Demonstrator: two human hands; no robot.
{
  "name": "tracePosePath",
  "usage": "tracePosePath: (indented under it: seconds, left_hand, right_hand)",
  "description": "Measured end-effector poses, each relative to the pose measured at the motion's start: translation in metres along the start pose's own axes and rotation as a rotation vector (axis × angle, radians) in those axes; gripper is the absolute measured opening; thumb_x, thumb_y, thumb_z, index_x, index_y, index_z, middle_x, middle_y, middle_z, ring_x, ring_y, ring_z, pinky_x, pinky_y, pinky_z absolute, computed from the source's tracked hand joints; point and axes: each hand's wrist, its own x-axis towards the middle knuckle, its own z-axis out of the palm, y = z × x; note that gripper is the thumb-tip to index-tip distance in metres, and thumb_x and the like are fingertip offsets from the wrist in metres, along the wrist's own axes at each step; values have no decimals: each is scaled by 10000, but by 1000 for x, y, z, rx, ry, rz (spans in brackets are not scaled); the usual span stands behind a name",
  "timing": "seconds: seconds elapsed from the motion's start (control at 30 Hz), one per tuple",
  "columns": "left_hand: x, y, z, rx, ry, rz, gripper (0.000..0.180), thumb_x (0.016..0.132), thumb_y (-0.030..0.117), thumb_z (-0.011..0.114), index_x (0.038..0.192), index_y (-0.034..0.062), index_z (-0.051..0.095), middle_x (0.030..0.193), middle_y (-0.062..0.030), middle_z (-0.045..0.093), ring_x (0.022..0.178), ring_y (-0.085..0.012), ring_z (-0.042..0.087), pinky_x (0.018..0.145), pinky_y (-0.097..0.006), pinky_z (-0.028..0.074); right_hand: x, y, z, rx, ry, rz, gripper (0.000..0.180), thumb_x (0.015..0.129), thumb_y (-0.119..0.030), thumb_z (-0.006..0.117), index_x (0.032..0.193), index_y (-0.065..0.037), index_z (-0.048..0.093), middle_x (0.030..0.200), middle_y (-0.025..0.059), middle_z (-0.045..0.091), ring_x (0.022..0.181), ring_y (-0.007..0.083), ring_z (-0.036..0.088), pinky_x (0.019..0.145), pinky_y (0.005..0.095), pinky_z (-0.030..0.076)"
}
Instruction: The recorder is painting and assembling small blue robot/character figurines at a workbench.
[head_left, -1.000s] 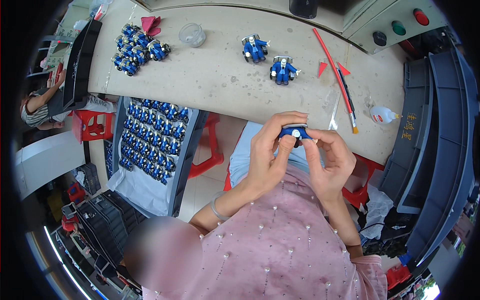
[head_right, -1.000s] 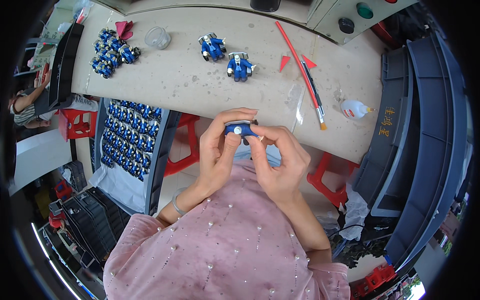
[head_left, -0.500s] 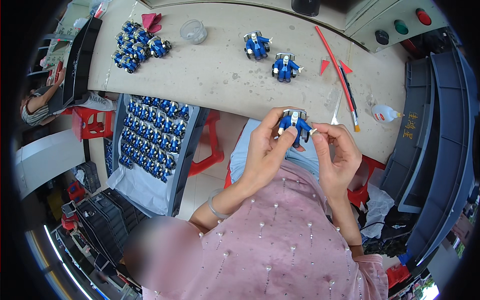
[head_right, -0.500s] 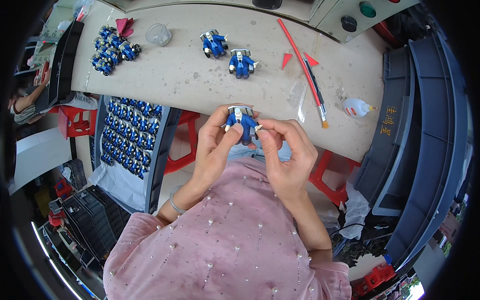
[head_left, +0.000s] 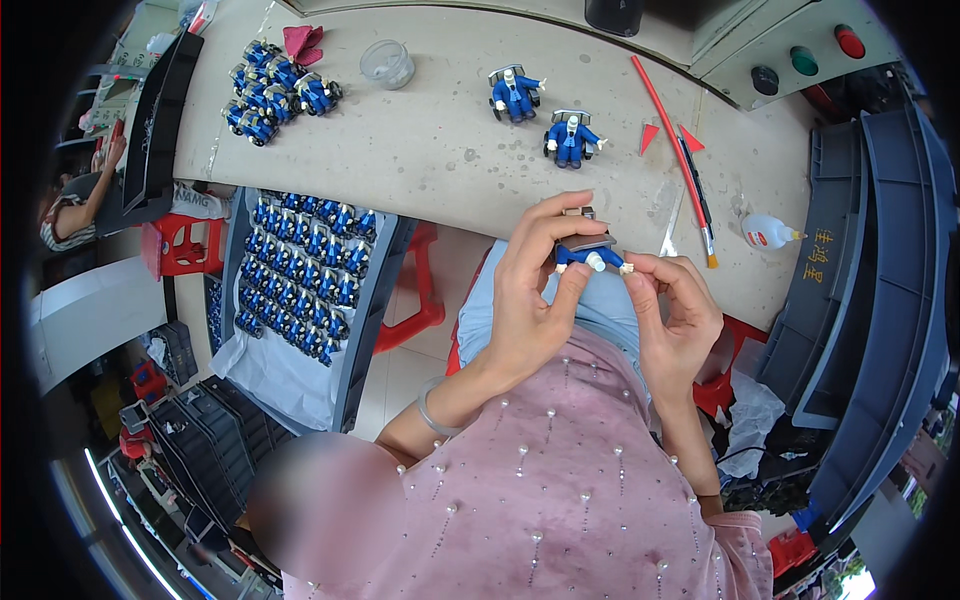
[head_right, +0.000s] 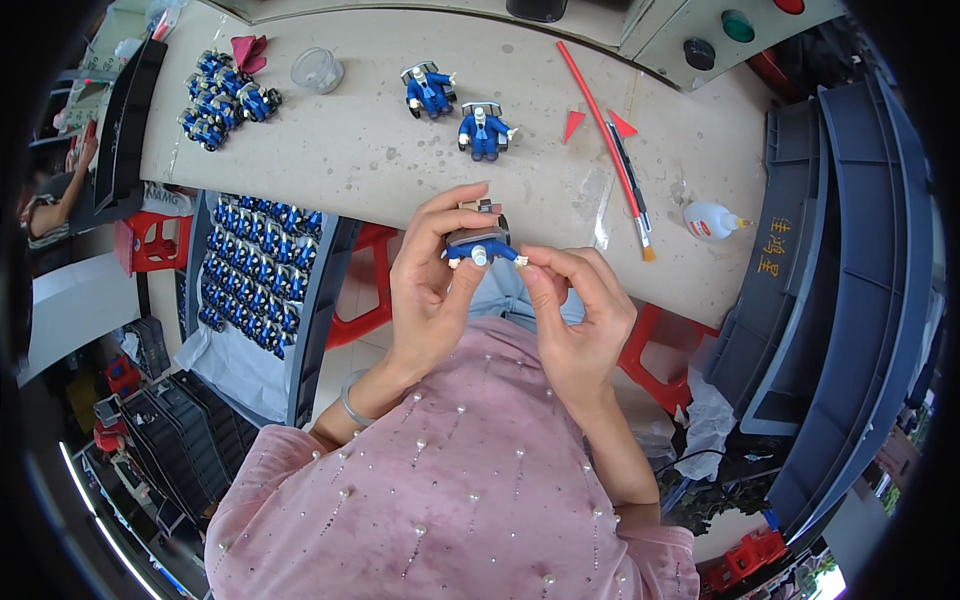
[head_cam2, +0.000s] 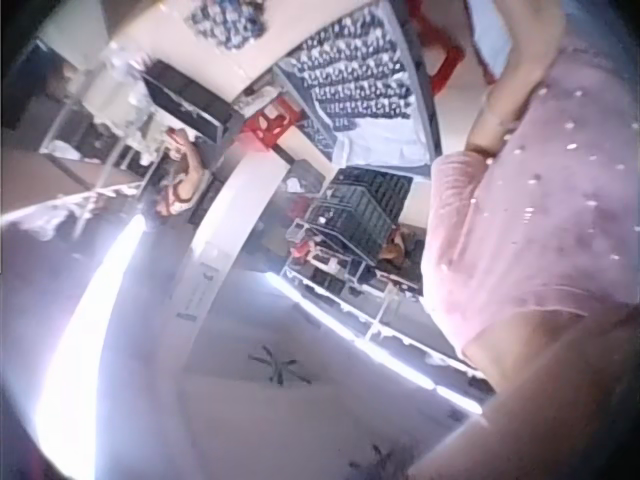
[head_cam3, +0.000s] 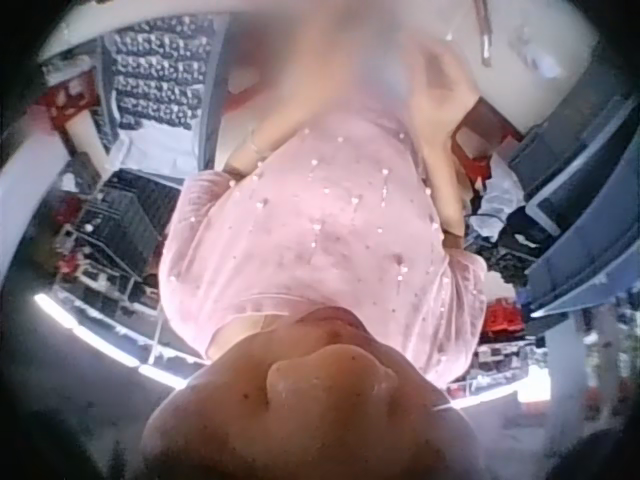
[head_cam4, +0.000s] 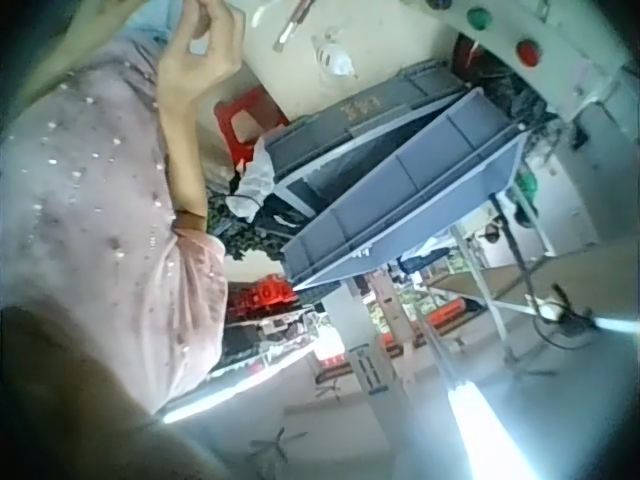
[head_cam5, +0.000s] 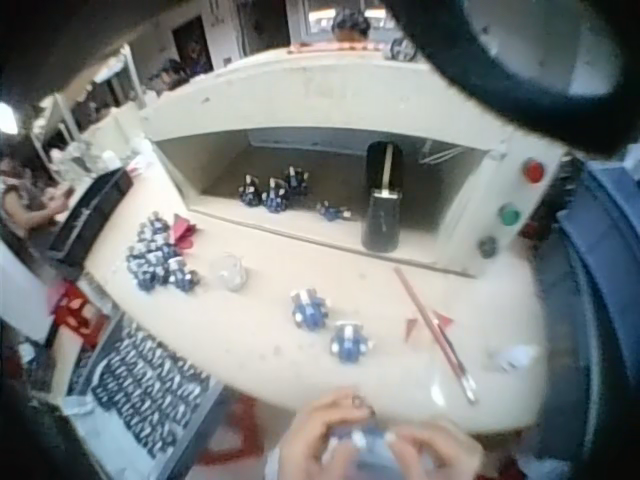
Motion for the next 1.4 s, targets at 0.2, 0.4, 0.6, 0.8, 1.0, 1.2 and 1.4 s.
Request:
tracePosePath:
  seconds: [0.2, 0.4, 0.6, 0.8, 1.0, 1.2, 1.4]
  left_hand:
    - [-1, -2, -5, 24, -19, -3, 279, 852, -62, 549, 1127, -15, 571, 1388, -155, 355, 1130, -205, 535, 929, -320, 459]
    - [-2, -4, -6, 331, 10, 173, 233, 840, -51, 540, 1045, 13, 631, 1347, -166, 420, 1132, -234, 537, 911, -346, 472]
    - [-4, 2, 0, 467, 75, 262, 359, 694, -118, 502, 961, 39, 683, 1256, -190, 531, 1112, -307, 546, 915, -387, 461]
    - [-5, 4, 1, 483, 79, 251, 379, 672, -118, 492, 951, 41, 693, 1238, -187, 550, 1101, -314, 548, 906, -387, 460]
    - [-4, 6, 1, 473, 75, 233, 343, 696, -98, 516, 954, 39, 696, 1227, -188, 557, 1086, -305, 554, 891, -376, 464]
    - [-3, 6, -1, 480, 79, 223, 285, 727, -72, 549, 942, 37, 701, 1215, -187, 563, 1064, -295, 567, 864, -357, 473]
    - [-2, 2, -6, 481, 60, 210, 305, 735, -93, 563, 980, 34, 692, 1203, -165, 555, 980, -262, 584, 799, -326, 484]
  right_hand:
    - [0, 0, 0, -1, -18, 10, 138, 796, 30, 694, 933, 17, 685, 733, 40, 576, 606, 86, 476, 556, 218, 382]
    - [-1, -6, -1, 126, -57, 205, 156, 783, 1, 673, 935, 33, 678, 746, 14, 590, 621, 51, 474, 557, 207, 372]
    - [5, -4, -1, 197, -87, 406, 109, 764, -3, 644, 864, 29, 674, 699, -9, 609, 594, 17, 466, 561, 191, 369]
    - [6, -5, -4, 239, -115, 466, 113, 744, 35, 592, 825, 58, 667, 690, 13, 628, 617, 21, 525, 571, 185, 402]
    - [11, -6, -8, 326, -152, 559, 111, 745, 37, 596, 820, 60, 675, 727, 58, 667, 630, 48, 574, 597, 184, 432]
    - [13, -2, -10, 364, -215, 653, 96, 754, 9, 621, 817, 50, 681, 683, 35, 636, 521, 15, 468, 476, 182, 341]
    - [14, 1, -11, 466, -233, 739, 130, 761, 7, 619, 857, 64, 687, 649, 22, 600, 485, 10, 407, 422, 183, 263]
